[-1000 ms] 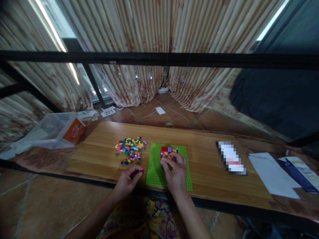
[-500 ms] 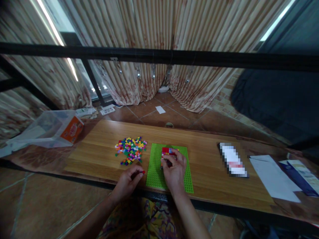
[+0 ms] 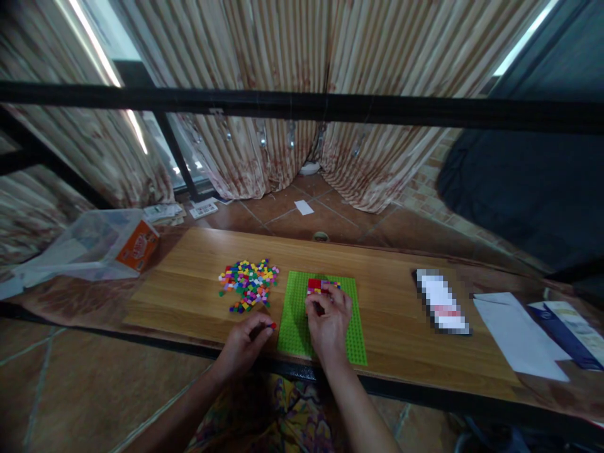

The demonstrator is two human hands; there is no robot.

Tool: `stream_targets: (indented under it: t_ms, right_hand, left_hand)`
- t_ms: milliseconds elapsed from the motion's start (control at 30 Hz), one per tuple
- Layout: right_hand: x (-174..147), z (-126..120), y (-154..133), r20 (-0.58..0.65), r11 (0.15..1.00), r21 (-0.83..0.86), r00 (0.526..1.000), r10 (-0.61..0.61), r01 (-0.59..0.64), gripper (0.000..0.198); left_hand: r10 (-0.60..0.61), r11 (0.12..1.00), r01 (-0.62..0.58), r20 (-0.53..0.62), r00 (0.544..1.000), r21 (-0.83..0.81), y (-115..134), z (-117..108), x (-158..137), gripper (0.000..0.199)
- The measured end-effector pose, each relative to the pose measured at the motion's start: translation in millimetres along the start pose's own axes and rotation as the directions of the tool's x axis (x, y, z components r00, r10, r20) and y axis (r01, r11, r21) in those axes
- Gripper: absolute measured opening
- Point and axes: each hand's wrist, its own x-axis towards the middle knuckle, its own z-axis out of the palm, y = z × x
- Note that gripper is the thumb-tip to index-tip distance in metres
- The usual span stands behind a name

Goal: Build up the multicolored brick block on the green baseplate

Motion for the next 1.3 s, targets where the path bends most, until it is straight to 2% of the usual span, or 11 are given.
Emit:
stream_targets:
  t_ms: [167, 333, 400, 467, 533, 567, 667, 767, 900, 1133, 1300]
  right_hand:
    - [1.1, -1.1, 2.1, 0.009, 0.999, -0.003, 0.999, -0.034, 0.034, 0.017]
    - [-5.8, -14.2, 1.0, -0.023, 0.997, 0.052, 0.998, -0.054, 0.055, 0.018]
    - [-15.8, -21.0, -5.5, -0.016, 0.995, 0.091, 0.999, -0.034, 0.035, 0.018]
    - [-30.1, -25.9, -16.1, 0.065, 0.986, 0.161, 0.997, 0.029, -0.039, 0.018]
    - [-45.9, -27.6, -28.6, 0.206, 0.945, 0.268, 0.969, 0.135, -0.189, 0.021]
    - [-53.3, -27.4, -34.7, 0.274, 0.907, 0.313, 0.941, 0.199, -0.283, 0.023]
    - [-68.9, -24.8, -48.6, 0.43, 0.736, 0.419, 0.83, 0.355, -0.532, 0.03]
    - [-73.8, -23.4, -54.1, 0.501, 0.568, 0.484, 0.743, 0.443, -0.665, 0.033]
    - [-75.3, -24.3, -53.2, 0.514, 0.462, 0.528, 0.701, 0.495, -0.713, 0.035]
    - [-81.2, -30.5, -47.4, 0.546, 0.445, 0.526, 0.688, 0.478, -0.725, 0.033]
    - [-80.7, -35.5, -40.4, 0.613, 0.352, 0.535, 0.64, 0.464, -0.768, 0.032]
  left_hand:
    - [0.011, 0.999, -0.012, -0.008, 1.0, -0.034, 1.3, -0.7, -1.0, 0.013]
    - [0.003, 0.996, -0.006, -0.029, 1.0, -0.088, 0.9, -1.5, -0.1, 0.015]
    - [-0.016, 0.991, 0.01, -0.039, 0.999, -0.132, 1.2, -0.2, -0.8, 0.016]
    - [-0.042, 0.981, 0.036, -0.028, 0.999, -0.188, 3.7, 2.8, -3.2, 0.017]
    - [-0.067, 0.965, 0.065, -0.001, 0.998, -0.253, 8.6, 7.8, -7.5, 0.016]
    - [-0.077, 0.955, 0.079, 0.019, 0.997, -0.287, 11.8, 10.8, -10.1, 0.015]
    - [-0.088, 0.926, 0.116, 0.094, 0.992, -0.36, 20.7, 19.3, -18.2, 0.014]
    - [-0.103, 0.912, 0.142, 0.12, 0.987, -0.384, 24.4, 24.2, -23.7, 0.014]
    - [-0.113, 0.906, 0.149, 0.113, 0.987, -0.395, 22.3, 26.1, -26.5, 0.015]
    - [-0.094, 0.911, 0.157, 0.177, 0.98, -0.381, 25.0, 27.0, -27.6, 0.01]
    - [-0.042, 0.903, 0.138, 0.235, 0.971, -0.407, 23.4, 29.8, -24.9, 0.009]
